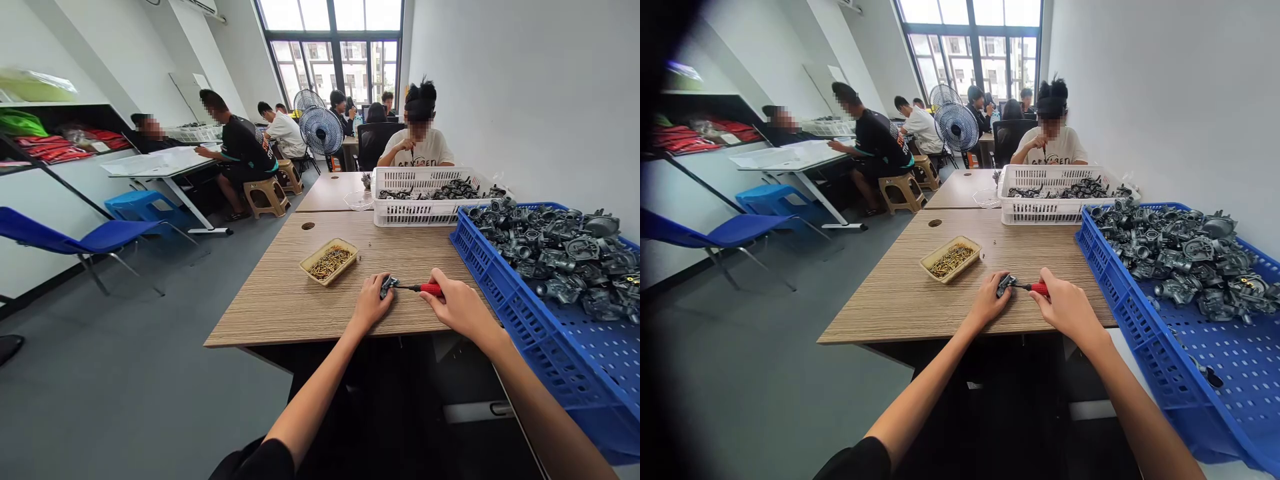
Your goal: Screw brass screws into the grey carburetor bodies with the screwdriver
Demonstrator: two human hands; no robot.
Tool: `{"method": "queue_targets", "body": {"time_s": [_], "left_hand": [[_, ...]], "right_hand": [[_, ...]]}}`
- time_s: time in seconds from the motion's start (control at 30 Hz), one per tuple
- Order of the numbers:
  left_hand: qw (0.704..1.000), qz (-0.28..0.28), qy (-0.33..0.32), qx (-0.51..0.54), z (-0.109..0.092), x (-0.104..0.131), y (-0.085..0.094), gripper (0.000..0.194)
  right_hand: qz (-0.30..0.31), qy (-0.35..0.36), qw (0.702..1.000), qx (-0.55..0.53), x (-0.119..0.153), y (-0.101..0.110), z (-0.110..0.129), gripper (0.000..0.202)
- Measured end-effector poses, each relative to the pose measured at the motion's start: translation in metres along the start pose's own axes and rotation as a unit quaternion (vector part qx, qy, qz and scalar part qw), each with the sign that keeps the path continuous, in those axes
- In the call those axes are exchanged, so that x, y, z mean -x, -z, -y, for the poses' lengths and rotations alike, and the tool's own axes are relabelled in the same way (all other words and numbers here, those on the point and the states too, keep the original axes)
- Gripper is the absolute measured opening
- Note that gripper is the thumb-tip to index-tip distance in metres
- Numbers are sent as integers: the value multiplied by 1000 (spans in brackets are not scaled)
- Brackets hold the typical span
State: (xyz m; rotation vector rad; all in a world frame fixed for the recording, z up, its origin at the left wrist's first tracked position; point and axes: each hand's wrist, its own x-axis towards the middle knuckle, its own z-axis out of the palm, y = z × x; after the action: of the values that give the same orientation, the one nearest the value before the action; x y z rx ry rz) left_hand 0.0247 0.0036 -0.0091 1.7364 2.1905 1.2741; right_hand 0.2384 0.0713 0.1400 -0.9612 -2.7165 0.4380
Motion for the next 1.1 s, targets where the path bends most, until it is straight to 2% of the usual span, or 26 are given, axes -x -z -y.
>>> {"method": "queue_targets", "body": {"time_s": [1.1], "left_hand": [[1000, -13, 12, -2, -2, 0, 1, 38]], "right_hand": [[5, -16, 999, -34, -1, -2, -1, 17]]}}
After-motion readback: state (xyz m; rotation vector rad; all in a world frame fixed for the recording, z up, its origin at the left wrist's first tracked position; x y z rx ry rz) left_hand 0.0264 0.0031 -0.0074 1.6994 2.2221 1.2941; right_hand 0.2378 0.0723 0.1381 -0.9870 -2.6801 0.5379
